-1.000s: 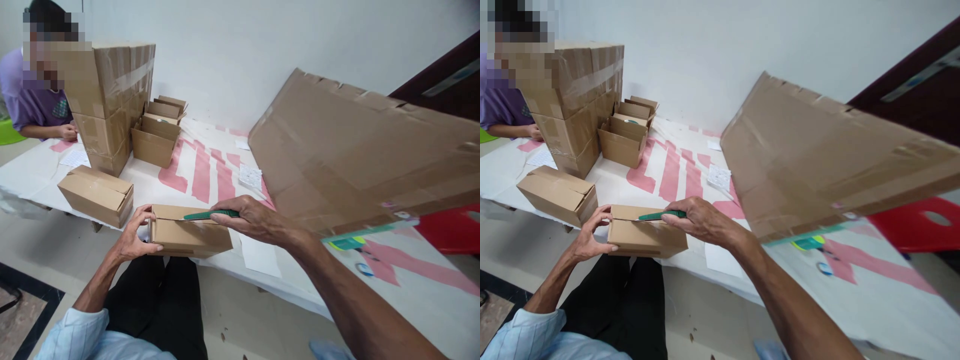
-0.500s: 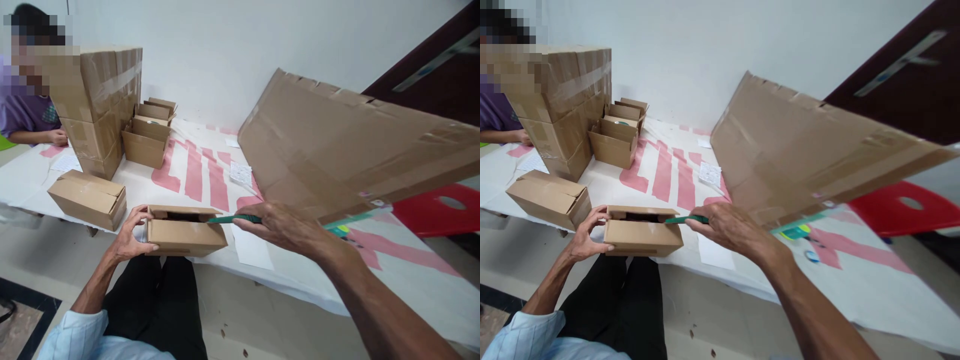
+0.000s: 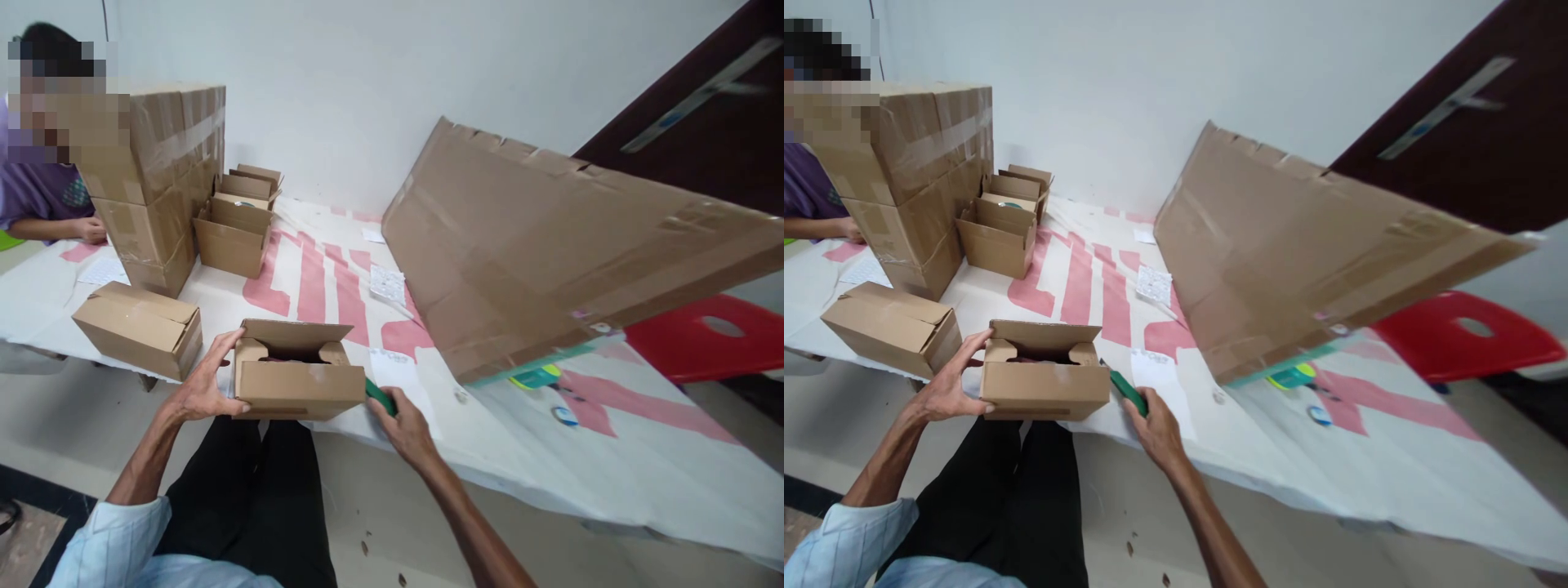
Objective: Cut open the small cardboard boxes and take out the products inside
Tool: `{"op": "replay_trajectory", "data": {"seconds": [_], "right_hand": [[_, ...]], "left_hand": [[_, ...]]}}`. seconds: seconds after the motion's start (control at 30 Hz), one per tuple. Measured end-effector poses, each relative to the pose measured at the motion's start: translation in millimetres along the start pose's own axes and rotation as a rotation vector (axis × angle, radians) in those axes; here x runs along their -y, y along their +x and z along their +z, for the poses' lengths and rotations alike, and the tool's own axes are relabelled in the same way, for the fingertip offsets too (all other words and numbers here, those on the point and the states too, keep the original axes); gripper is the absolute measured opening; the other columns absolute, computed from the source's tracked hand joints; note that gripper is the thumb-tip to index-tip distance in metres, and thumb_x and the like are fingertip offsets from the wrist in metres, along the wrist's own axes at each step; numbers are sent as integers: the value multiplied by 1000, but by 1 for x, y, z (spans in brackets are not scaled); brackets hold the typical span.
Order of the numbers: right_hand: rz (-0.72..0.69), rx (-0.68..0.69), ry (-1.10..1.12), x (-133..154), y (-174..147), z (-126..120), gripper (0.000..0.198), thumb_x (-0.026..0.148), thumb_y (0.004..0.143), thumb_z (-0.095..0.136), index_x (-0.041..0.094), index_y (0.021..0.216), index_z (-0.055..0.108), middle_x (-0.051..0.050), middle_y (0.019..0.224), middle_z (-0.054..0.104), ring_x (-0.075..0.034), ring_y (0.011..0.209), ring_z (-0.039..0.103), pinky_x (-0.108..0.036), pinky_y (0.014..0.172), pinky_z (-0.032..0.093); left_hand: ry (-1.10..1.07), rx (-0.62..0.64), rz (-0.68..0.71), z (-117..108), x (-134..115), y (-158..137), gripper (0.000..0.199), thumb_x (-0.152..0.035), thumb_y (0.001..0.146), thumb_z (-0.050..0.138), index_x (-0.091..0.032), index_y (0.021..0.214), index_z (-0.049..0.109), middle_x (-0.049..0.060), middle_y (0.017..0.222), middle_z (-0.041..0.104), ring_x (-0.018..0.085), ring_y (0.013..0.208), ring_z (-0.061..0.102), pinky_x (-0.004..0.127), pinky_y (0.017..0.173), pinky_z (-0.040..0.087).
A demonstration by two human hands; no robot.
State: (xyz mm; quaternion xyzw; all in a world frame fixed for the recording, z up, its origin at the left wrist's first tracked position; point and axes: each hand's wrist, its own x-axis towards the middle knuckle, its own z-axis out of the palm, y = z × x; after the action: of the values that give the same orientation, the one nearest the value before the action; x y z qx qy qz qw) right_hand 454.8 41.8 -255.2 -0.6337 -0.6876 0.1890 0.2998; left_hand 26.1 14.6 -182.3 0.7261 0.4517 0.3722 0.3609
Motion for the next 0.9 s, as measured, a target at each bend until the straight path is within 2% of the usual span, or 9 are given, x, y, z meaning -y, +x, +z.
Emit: {"op": "replay_trajectory", "data": {"seconds": [0.13, 0.2, 0.27, 0.37, 0.43, 0.57, 0.73, 0.83, 0.9], "right_hand": [[-88, -142, 96, 3, 3, 17, 51, 70, 95, 52, 21, 101, 68, -14, 103, 74, -31, 101, 69, -48, 90, 58], [-155, -166, 216, 28, 15, 5, 48, 63, 100, 51, 21, 118, 69, -15, 124, 72, -30, 116, 69, -47, 96, 60], [-281, -81, 265, 61, 25, -9, 44, 55, 101, 57, 24, 132, 67, -13, 134, 70, -28, 122, 68, -46, 98, 61], [-496, -34, 197, 105, 25, -21, 25, 39, 100, 66, 25, 121, 71, -10, 118, 75, -26, 109, 73, -44, 92, 63], [-644, -127, 135, 122, 11, -22, 8, 26, 101, 66, 25, 107, 71, -9, 103, 75, -25, 98, 73, -43, 85, 64], [-882, -275, -22, 129, -32, -16, 21, 6, 95, 64, 26, 100, 68, -7, 94, 75, -23, 86, 71, -40, 76, 61], [-878, -93, -21, 128, -47, -21, 3, 23, 101, 68, 23, 98, 69, -9, 95, 75, -24, 85, 70, -40, 75, 60], [-782, 90, -57, 140, -21, -28, 22, 23, 107, 57, 22, 89, 69, -7, 90, 73, -21, 82, 68, -35, 74, 57], [-737, 206, -176, 155, 4, -30, 22, 24, 107, 56, 22, 91, 71, -7, 92, 73, -21, 84, 69, -34, 74, 55]], "left_hand": [[18, 33, 9, -8, -6, 6, 129, -29, 68, 93, -34, 174, 21, 15, 171, 34, 41, 152, 44, 57, 119, 50], [7, 39, 22, -12, -5, 10, 127, -30, 69, 93, -34, 174, 20, 15, 171, 34, 41, 151, 44, 57, 118, 52], [-21, 39, 19, -14, -3, 14, 125, -32, 71, 93, -34, 174, 21, 15, 172, 34, 41, 152, 44, 57, 117, 53], [-68, 29, -7, -15, -1, 17, 126, -38, 71, 95, -33, 174, 22, 16, 173, 33, 43, 153, 44, 57, 116, 54], [-79, 25, -22, -15, 0, 17, 126, -39, 72, 95, -34, 174, 21, 16, 173, 34, 44, 153, 44, 56, 115, 55], [-69, 44, -39, -14, -2, 17, 128, -40, 72, 96, -36, 175, 19, 16, 173, 34, 43, 153, 44, 52, 112, 57], [-64, 61, -49, -12, -4, 14, 127, -42, 75, 96, -38, 175, 17, 14, 180, 22, 44, 157, 39, 49, 113, 57], [-63, 53, -47, -11, -5, 11, 127, -42, 76, 96, -39, 175, 16, 13, 181, 21, 44, 158, 38, 48, 113, 57], [-63, 46, -49, -10, -7, 10, 127, -44, 76, 95, -38, 175, 16, 13, 181, 20, 45, 158, 38, 48, 113, 56]]}}
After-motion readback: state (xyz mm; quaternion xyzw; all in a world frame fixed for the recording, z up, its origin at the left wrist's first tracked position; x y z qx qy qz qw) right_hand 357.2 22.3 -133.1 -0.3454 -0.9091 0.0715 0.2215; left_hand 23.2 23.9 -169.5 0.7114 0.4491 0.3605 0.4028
